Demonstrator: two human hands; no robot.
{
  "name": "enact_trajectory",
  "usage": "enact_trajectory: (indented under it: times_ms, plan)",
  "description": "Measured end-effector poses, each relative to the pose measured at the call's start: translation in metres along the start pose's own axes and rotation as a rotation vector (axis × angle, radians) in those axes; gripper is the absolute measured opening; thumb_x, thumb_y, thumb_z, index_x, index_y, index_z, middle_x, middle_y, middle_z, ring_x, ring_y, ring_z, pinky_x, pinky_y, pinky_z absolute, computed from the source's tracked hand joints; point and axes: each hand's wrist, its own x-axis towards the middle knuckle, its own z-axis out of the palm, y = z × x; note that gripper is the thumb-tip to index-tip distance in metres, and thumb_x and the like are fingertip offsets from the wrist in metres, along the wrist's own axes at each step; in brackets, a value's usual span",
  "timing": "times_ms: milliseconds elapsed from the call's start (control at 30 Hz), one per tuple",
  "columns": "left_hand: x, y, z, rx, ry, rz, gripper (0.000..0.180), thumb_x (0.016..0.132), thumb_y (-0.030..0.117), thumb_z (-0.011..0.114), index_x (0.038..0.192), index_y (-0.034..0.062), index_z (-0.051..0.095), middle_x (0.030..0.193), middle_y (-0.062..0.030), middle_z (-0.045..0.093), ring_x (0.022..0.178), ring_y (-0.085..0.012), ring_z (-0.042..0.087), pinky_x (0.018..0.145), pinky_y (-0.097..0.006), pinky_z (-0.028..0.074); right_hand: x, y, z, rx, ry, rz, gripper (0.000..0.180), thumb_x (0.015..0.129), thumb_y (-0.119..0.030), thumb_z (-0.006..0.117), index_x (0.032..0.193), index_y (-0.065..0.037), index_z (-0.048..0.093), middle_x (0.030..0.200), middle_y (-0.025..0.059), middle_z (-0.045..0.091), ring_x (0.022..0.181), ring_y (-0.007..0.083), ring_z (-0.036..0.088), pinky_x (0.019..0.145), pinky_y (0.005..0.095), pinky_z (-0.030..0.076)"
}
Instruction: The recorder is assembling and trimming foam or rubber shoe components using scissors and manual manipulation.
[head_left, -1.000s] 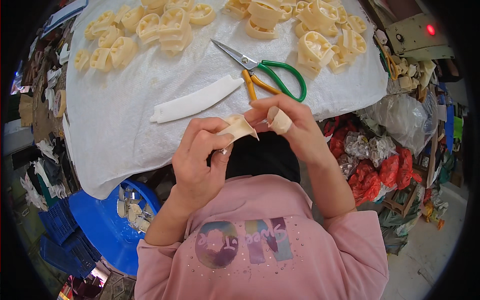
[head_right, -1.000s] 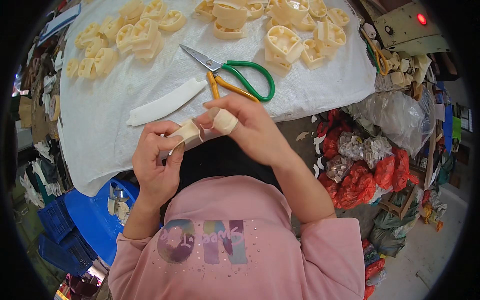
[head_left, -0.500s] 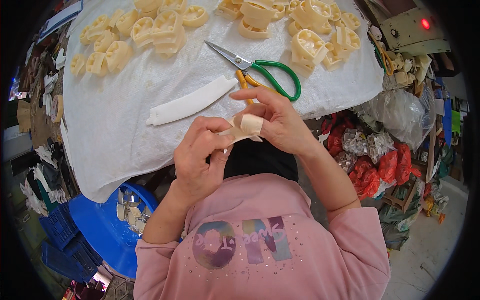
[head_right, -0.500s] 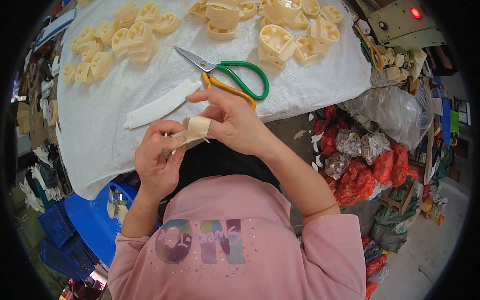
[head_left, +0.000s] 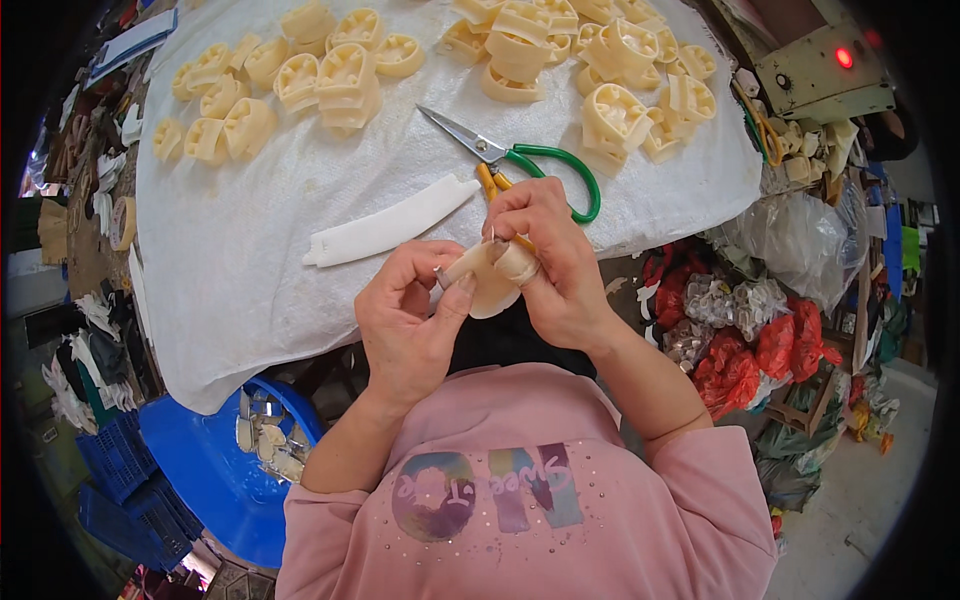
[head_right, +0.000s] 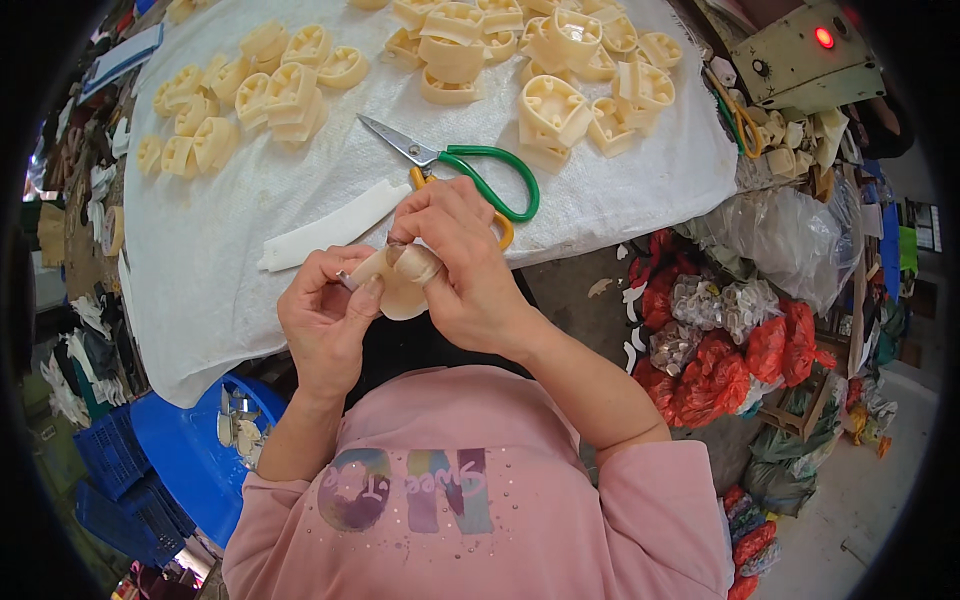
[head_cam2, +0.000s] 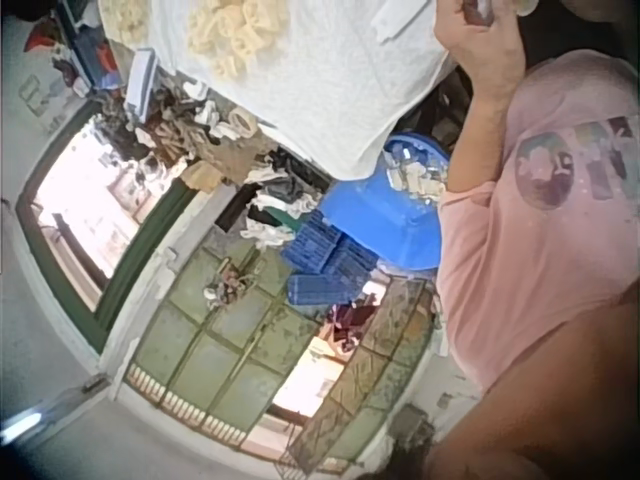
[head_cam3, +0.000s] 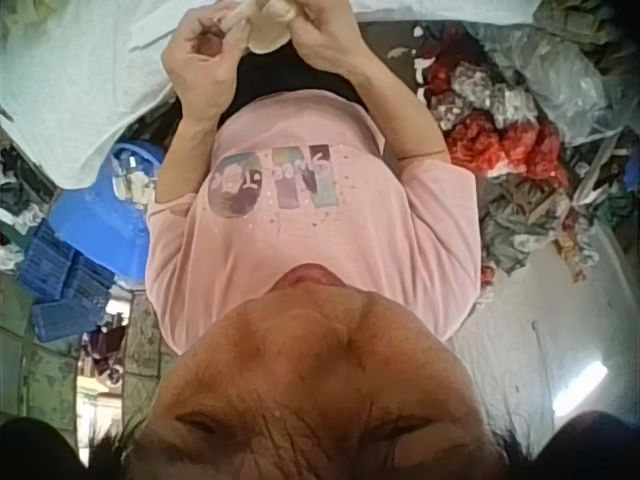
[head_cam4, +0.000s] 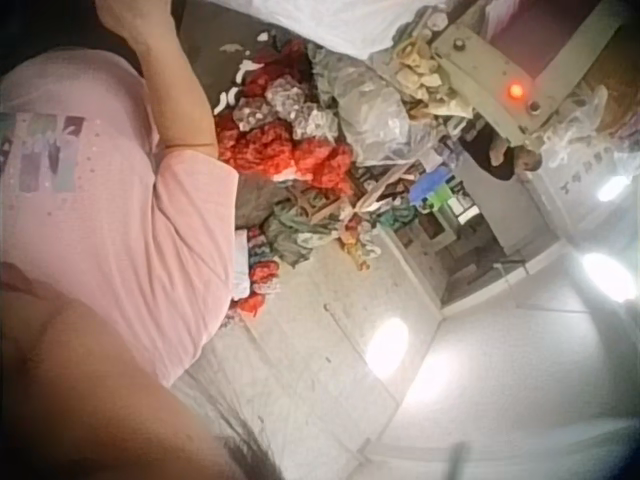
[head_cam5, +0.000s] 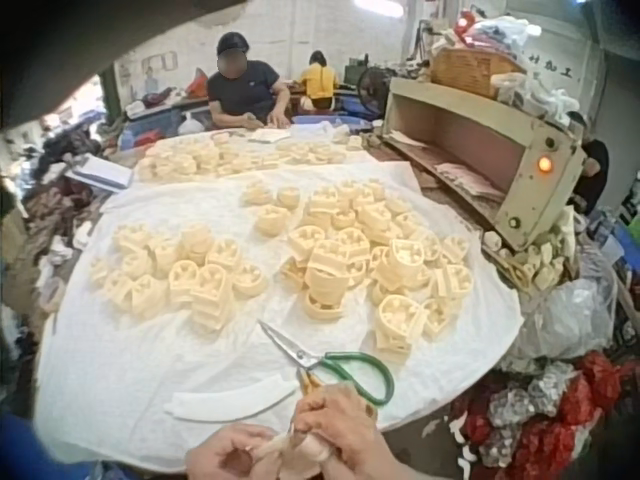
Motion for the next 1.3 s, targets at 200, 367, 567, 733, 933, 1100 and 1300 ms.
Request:
enact_trajectory:
  times_ms: [200, 367, 567, 733, 933, 1100, 1300]
  plan:
    - [0.003, 0.007, -0.001, 0.049, 0.038, -0.063, 0.013, 0.083, 0.001, 0.063, 0.093, -0.0031, 0.055, 0.098, -0.0111, 0.059, 0.087, -0.0106, 0.054, 0.078, -0.025, 0.046, 0.006, -0.005, -0.008, 0.244, -0.047, 0.088, 0.016, 0.075, -0.005, 0.061, 0.088, -0.008, 0.053, 0.094, 0.0056, 0.053, 0.093, 0.0258, 0.044, 0.087, 0.0371, 0.03]
    - [0.004, 0.007, -0.003, 0.043, -0.09, -0.052, 0.012, 0.084, 0.001, 0.061, 0.093, -0.0034, 0.055, 0.097, -0.0098, 0.06, 0.085, -0.0105, 0.056, 0.077, -0.024, 0.047, 0.006, -0.007, -0.012, -0.11, -0.093, -0.059, 0.01, 0.076, -0.011, 0.062, 0.079, -0.007, 0.053, 0.089, 0.007, 0.05, 0.089, 0.0248, 0.043, 0.081, 0.0368, 0.028]
    - [0.0, 0.01, 0.0, -0.062, -0.113, -0.225, 0.013, 0.082, 0.0, 0.062, 0.092, -0.0047, 0.054, 0.093, -0.0095, 0.06, 0.081, -0.0107, 0.058, 0.072, -0.024, 0.05, -0.001, 0.003, -0.008, 0.121, -0.048, 0.029, 0.023, 0.082, -0.024, 0.059, 0.072, -0.007, 0.048, 0.078, 0.0041, 0.043, 0.077, 0.0204, 0.041, 0.071, 0.0336, 0.03]
    - [0.002, 0.012, -0.002, -0.033, -0.084, -0.313, 0.012, 0.082, -0.001, 0.061, 0.091, -0.0048, 0.055, 0.094, -0.0104, 0.06, 0.083, -0.0119, 0.058, 0.073, -0.025, 0.05, -0.003, 0.0, -0.012, 0.781, 0.175, 0.375, 0.039, 0.092, -0.042, 0.05, 0.096, -0.003, 0.057, 0.085, 0.0, 0.05, 0.082, 0.0085, 0.049, 0.075, 0.0265, 0.042]
    - [0.007, 0.012, 0.002, 0.024, -0.045, -0.115, 0.011, 0.08, 0.002, 0.064, 0.089, -0.0016, 0.058, 0.117, -0.0206, 0.053, 0.114, -0.0268, 0.051, 0.089, -0.034, 0.044, -0.009, 0.004, -0.027, 0.64, 0.038, 0.494, 0.032, 0.093, -0.028, 0.052, 0.111, -0.002, 0.055, 0.094, 0.0039, 0.055, 0.085, 0.0107, 0.053, 0.079, 0.0257, 0.045]
    - [0.012, 0.017, 0.003, 0.635, -0.144, 0.378, 0.018, 0.063, -0.006, 0.069, 0.074, 0.0073, 0.063, 0.121, -0.0172, 0.053, 0.12, -0.0422, 0.044, 0.096, -0.044, 0.038, 0.002, -0.006, -0.032, 0.91, -0.331, 0.722, 0.05, 0.083, -0.011, 0.065, 0.127, 0.0, 0.043, 0.112, 0.0127, 0.059, 0.1, 0.017, 0.058, 0.085, 0.0296, 0.047]
    - [0.01, 0.02, -0.007, 0.558, -0.212, 0.462, 0.02, 0.079, 0.028, 0.064, 0.09, 0.0125, 0.068, 0.132, -0.018, 0.042, 0.122, -0.0365, 0.039, 0.096, -0.04, 0.036, 0.007, -0.013, -0.035, 0.61, -0.176, 0.348, 0.069, 0.071, -0.006, 0.074, 0.131, -0.003, 0.039, 0.111, 0.012, 0.06, 0.104, 0.0185, 0.057, 0.092, 0.0315, 0.045]
